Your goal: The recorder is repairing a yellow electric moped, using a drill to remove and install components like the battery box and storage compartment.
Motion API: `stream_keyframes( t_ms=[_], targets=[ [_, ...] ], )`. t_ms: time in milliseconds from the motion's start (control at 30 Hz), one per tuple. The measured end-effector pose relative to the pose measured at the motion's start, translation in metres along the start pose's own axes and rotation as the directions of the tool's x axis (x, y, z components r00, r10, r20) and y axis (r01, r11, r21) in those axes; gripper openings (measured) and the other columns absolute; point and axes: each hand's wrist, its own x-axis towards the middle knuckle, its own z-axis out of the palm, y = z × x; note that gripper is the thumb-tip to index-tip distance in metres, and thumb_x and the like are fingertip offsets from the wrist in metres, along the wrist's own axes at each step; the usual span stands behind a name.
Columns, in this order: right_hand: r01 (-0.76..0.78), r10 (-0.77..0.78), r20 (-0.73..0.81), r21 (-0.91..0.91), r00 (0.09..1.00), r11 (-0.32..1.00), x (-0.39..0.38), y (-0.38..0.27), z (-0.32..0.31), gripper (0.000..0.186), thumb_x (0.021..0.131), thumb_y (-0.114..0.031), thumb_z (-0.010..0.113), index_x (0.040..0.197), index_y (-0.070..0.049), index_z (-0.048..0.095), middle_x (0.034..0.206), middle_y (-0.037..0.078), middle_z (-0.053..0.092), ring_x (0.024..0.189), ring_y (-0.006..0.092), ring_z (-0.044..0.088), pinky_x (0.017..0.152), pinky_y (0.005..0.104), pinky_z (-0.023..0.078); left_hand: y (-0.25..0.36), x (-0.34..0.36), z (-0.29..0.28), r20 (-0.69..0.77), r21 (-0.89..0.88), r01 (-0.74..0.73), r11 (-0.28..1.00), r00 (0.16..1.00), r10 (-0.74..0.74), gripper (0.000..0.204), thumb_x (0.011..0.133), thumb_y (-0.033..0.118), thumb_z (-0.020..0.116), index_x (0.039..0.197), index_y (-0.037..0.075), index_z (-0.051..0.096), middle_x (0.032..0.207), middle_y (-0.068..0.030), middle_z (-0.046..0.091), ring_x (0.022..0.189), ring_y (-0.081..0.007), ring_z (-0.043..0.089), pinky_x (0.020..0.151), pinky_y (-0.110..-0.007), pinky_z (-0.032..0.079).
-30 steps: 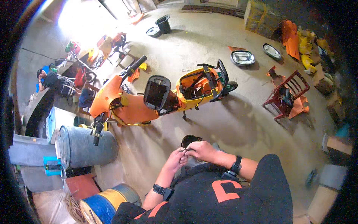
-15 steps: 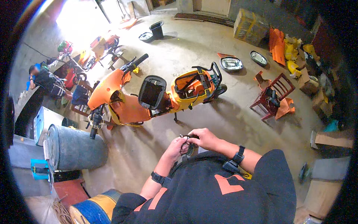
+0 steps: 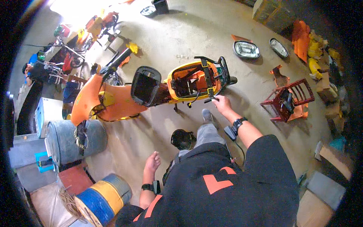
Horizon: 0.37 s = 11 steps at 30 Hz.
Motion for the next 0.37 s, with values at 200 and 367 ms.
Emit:
stream_keyframes(
  t_ms=[200,367],
  targets=[
    [0.261,-0.279,-0.093,-0.172,0.956,0.950,0.077,0.031,0.021,0.020,0.081,-0.019,0.062,0.093,-0.004,0.063,0.087,0.015,0.063,0.081,0.0377,0.060,0.070,0.0448,0.048,-0.047,-0.026,-0.027,-0.383,-0.114,-0.027,0.993,0.923,-0.019,0.011,0.091,0.019,0.048,0.088,0.010,0.052,0.058,0.0039,0.040,0.048,-0.0092,0.036,0.042,-0.023,0.029],
    [0.271,-0.258,0.083,-0.352,0.963,0.896,0.098,0.046,0.028,0.017,0.081,-0.022,0.063,0.092,-0.009,0.060,0.090,0.011,0.059,0.082,0.0309,0.060,0.069,0.0416,0.049,-0.068,-0.061,0.026,-0.418,-0.166,0.129,0.978,0.888,-0.189,0.015,0.092,0.024,0.048,0.088,0.011,0.053,0.058,0.0031,0.042,0.048,-0.0106,0.037,0.043,-0.025,0.031]
  ],
)
